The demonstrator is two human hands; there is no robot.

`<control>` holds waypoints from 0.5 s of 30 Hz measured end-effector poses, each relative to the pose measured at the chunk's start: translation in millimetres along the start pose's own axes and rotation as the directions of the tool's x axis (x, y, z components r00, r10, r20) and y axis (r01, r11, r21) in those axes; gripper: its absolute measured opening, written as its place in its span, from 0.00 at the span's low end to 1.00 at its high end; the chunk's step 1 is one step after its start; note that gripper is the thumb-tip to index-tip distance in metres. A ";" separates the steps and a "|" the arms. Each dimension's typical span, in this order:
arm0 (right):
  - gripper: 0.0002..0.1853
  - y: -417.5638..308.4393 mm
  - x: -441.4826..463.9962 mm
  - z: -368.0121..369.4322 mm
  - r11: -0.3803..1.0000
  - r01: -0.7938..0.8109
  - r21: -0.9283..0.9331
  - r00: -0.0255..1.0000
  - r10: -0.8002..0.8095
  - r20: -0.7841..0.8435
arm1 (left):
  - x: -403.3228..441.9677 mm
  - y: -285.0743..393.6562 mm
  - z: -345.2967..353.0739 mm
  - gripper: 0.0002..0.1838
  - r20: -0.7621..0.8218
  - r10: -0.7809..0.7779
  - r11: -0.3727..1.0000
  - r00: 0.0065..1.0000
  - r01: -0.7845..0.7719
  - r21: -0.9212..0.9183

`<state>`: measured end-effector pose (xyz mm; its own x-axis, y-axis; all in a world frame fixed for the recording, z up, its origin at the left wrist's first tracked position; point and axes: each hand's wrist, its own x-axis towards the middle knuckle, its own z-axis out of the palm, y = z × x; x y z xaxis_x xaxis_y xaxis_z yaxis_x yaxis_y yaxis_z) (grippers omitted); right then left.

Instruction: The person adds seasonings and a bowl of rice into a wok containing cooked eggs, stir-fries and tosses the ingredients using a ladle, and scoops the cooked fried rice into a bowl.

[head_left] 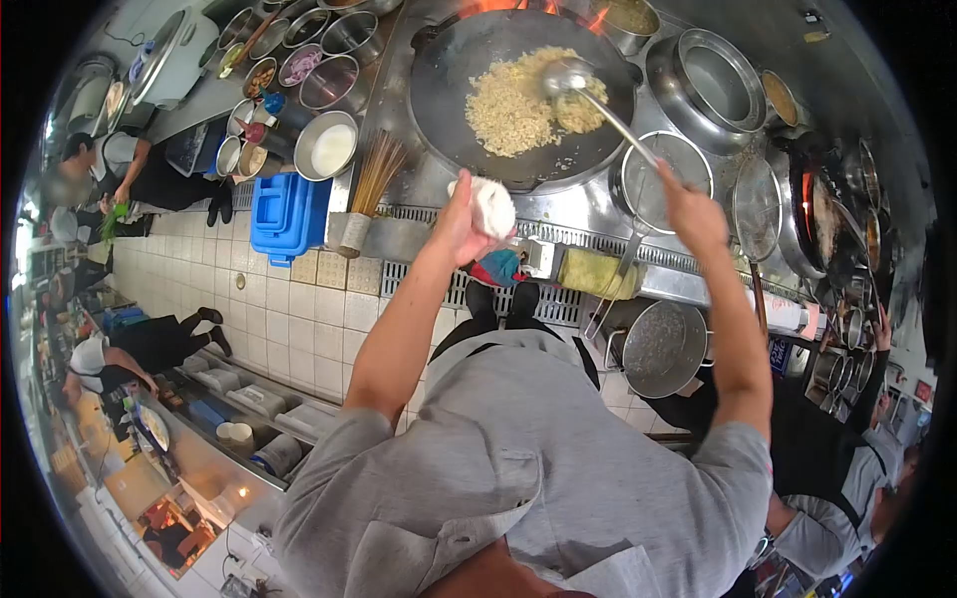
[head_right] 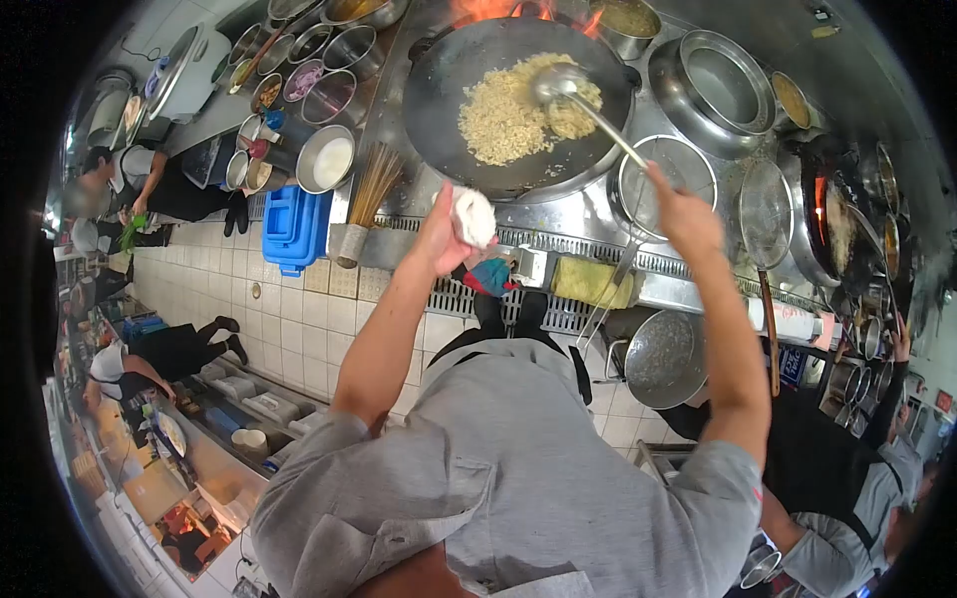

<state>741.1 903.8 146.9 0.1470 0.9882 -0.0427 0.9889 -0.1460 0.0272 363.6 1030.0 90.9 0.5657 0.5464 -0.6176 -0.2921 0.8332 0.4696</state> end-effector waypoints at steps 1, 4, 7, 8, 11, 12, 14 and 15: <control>0.32 -24.0 14.0 19.8 0.995 -0.029 0.091 1.000 0.028 0.011 | 8.7 3.1 4.6 0.35 -0.008 -0.015 1.000 1.000 0.015 0.017; 0.31 -102.2 17.8 52.0 0.930 -0.002 0.368 0.998 0.022 -0.051 | 24.1 4.8 19.3 0.35 -0.072 -0.042 0.998 0.997 0.045 0.038; 0.30 -134.6 -45.3 25.5 0.886 -0.054 0.461 0.998 0.029 0.062 | 36.0 0.0 24.3 0.32 -0.225 0.002 0.997 0.974 0.014 0.071; 0.30 -133.7 -71.3 10.2 0.903 -0.076 0.424 0.996 0.052 0.067 | 41.4 -2.9 21.3 0.31 -0.237 0.003 0.998 0.971 0.010 0.055; 0.30 -103.2 -106.0 -11.2 0.939 -0.168 0.299 0.983 0.135 0.127 | 54.2 -3.0 22.3 0.27 -0.264 0.013 0.999 0.964 -0.005 0.032; 0.29 -92.0 -94.7 -12.7 0.958 -0.166 0.233 0.973 0.121 0.196 | 50.3 -3.8 24.5 0.25 -0.277 0.011 0.999 0.961 0.001 0.043; 0.29 -80.7 -49.0 2.2 0.989 -0.110 0.099 0.990 0.100 0.100 | 45.8 -4.0 31.0 0.23 -0.295 0.024 0.999 0.955 -0.010 0.050; 0.29 -75.2 -22.3 10.8 0.993 -0.083 0.081 0.996 0.079 0.051 | 47.0 -6.4 29.9 0.23 -0.278 0.025 0.998 0.960 -0.009 0.059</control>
<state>663.6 892.2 135.0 0.2259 0.9699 -0.0913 0.9716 -0.2311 -0.0502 415.1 1047.8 77.8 0.3214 0.5690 -0.7570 -0.2510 0.8220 0.5112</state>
